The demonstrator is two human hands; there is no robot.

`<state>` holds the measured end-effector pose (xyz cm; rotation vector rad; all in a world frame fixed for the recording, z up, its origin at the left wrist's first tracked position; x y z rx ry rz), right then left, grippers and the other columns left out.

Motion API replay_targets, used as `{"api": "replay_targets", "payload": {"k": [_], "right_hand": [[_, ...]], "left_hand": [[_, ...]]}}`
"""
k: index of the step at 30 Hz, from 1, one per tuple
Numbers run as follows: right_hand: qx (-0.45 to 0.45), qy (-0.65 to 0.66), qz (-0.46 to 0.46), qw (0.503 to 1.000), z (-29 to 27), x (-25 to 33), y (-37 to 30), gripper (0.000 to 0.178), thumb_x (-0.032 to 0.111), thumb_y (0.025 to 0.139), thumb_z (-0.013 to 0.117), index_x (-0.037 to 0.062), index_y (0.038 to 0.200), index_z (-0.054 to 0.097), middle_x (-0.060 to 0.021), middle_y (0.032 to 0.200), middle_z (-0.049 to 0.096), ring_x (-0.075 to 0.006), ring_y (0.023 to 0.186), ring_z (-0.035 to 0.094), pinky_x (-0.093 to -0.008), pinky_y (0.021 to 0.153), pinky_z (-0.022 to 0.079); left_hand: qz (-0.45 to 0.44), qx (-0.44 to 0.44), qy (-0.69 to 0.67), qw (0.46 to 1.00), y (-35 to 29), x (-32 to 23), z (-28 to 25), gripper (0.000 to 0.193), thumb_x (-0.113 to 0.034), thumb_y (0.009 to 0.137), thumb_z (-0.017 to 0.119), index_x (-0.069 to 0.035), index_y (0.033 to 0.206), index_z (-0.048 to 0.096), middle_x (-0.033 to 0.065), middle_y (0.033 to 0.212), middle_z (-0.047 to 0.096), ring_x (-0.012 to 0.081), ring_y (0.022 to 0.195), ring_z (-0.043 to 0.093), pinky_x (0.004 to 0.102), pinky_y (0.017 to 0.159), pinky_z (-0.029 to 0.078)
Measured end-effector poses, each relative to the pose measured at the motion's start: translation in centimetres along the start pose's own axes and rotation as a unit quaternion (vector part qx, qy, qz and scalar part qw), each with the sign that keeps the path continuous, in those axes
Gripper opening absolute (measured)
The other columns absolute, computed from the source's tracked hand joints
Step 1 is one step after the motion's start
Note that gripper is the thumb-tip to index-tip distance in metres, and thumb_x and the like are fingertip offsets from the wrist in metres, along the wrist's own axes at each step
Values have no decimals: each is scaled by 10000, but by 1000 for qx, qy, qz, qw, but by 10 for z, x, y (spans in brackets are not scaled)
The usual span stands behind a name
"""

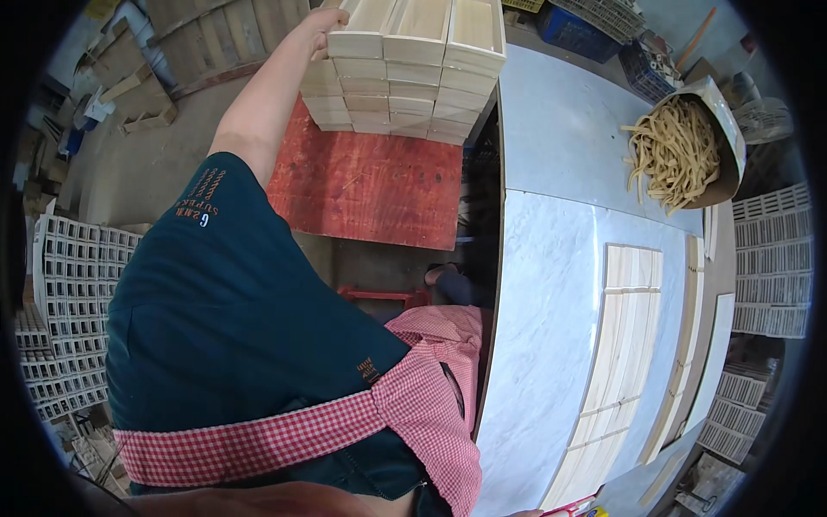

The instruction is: Assembling wooden boxes using glue and a pneumatic staple gun at a factory workstation.

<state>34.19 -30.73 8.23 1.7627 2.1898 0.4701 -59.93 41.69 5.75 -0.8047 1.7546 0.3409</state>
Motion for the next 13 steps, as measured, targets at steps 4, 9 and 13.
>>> {"api": "replay_targets", "payload": {"k": [4, 9, 13], "right_hand": [[174, -124, 9, 977, -30, 43, -12, 529, 457, 1006, 433, 68, 1306, 629, -186, 1127, 727, -389, 1058, 657, -407, 991, 479], [71, 193, -104, 973, 50, 26, 15, 373, 193, 1002, 543, -36, 1287, 617, -235, 1128, 675, -361, 949, 669, -395, 847, 534], [85, 273, -208, 935, 98, 130, 21, 492, 205, 884, 679, -21, 1311, 583, -211, 1255, 630, -356, 1162, 595, -419, 1025, 468]], "left_hand": [[57, 0, 12, 998, 1, 2, 0, 542, -205, 831, 680, -65, 1349, 606, 158, 1247, 647, 266, 1005, 635, 370, 850, 527], [134, 164, 19, 977, -22, -21, 36, 536, -285, 895, 662, -82, 1387, 591, 161, 1312, 629, 269, 1101, 629, 399, 917, 519], [65, 48, -79, 994, 18, -27, -65, 493, -386, 923, 643, -67, 1299, 662, 131, 1264, 676, 279, 1135, 665, 410, 911, 562]]}}
Point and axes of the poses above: each hand's wrist, its own y-axis towards the middle knuckle, its own z-axis out of the palm, x = y × z, the point moved 7 cm from there along y, towards the middle knuckle
